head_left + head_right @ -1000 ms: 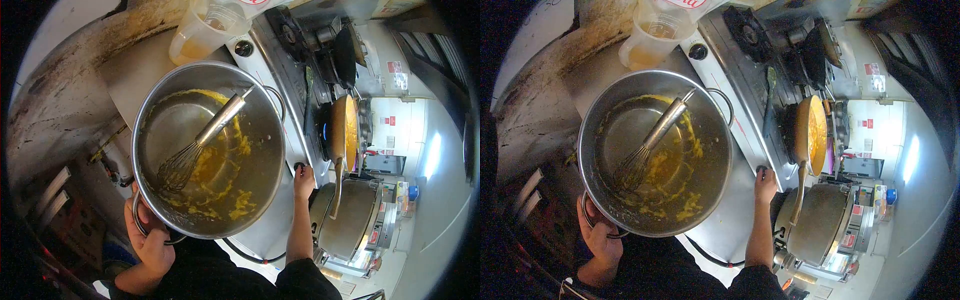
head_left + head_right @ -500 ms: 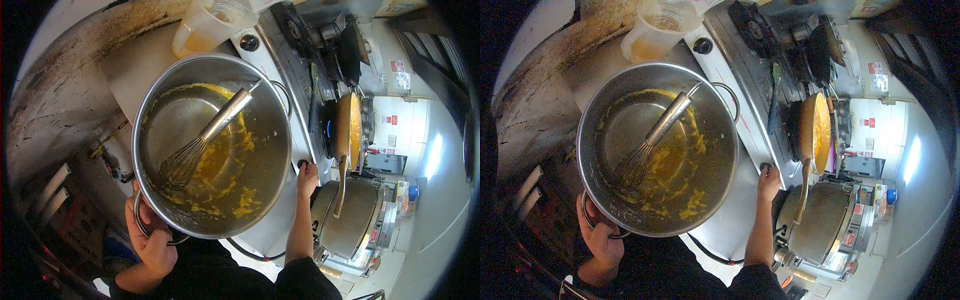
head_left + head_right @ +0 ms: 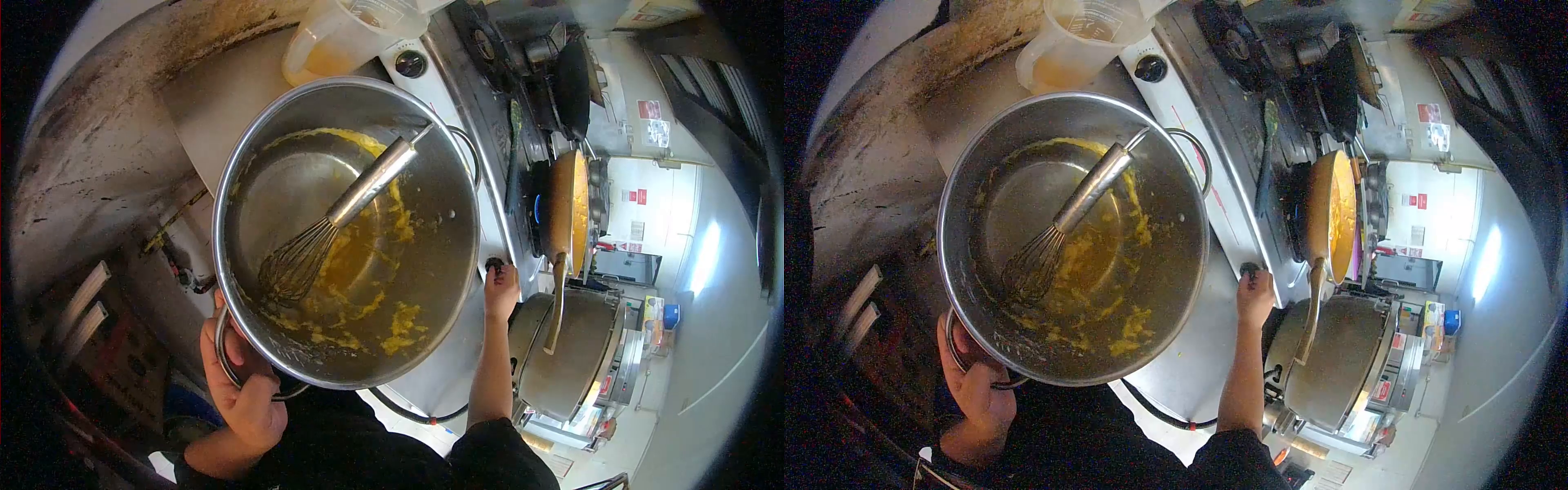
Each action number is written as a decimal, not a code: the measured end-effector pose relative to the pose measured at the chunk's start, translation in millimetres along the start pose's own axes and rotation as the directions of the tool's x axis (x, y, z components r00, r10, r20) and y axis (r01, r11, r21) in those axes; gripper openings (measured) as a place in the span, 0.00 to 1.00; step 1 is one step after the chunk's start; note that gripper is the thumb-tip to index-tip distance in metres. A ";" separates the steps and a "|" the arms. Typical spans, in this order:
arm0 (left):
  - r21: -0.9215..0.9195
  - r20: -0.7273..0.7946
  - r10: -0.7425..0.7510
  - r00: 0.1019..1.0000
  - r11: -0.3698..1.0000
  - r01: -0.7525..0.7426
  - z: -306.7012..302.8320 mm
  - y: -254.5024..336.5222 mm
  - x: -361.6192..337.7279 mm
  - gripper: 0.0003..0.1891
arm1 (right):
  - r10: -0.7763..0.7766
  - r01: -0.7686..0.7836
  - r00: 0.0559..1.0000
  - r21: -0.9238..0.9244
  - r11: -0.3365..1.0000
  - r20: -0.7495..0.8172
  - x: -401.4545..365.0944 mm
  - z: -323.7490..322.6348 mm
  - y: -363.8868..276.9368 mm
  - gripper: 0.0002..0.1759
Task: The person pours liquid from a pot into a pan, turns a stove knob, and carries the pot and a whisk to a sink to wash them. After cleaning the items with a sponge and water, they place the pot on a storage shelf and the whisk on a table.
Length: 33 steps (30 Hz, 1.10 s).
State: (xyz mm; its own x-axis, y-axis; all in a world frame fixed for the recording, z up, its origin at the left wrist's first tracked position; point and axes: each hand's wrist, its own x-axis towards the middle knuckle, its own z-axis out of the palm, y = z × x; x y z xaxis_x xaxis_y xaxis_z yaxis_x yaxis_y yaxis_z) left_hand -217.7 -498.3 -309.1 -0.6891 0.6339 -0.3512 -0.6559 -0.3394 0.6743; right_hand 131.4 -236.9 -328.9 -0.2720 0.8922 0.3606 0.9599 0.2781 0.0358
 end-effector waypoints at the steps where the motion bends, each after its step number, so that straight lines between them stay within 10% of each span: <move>1: -0.001 0.000 -0.001 1.000 1.000 0.001 -1.6 -0.2 0.2 0.38 | -0.008 0.008 1.000 -0.017 1.000 0.003 -0.3 1.6 2.7 0.09; 13: 0.007 -0.003 -0.006 1.000 1.000 0.006 6.6 5.8 2.7 0.38 | -0.057 0.057 0.998 -0.017 0.998 0.003 0.8 1.2 2.4 0.09; 15: -0.015 -0.057 -0.093 0.994 0.996 0.092 15.7 13.6 4.6 0.20 | -0.046 0.046 0.999 0.007 0.999 0.009 0.5 1.7 3.2 0.09; 33: -0.020 -0.099 -0.098 0.990 0.995 0.097 21.9 16.5 5.7 0.20 | -0.066 0.066 0.998 -0.036 0.997 0.007 -1.3 6.8 10.3 0.09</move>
State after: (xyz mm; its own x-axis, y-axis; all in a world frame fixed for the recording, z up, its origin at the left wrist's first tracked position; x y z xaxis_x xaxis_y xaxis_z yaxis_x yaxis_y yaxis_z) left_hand -225.7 -485.0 -285.8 -0.6482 0.5925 -0.4784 -0.7258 -0.2905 0.6236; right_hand 141.1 -232.9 -335.3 -0.3353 0.8743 0.3509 0.9415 0.3238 0.0928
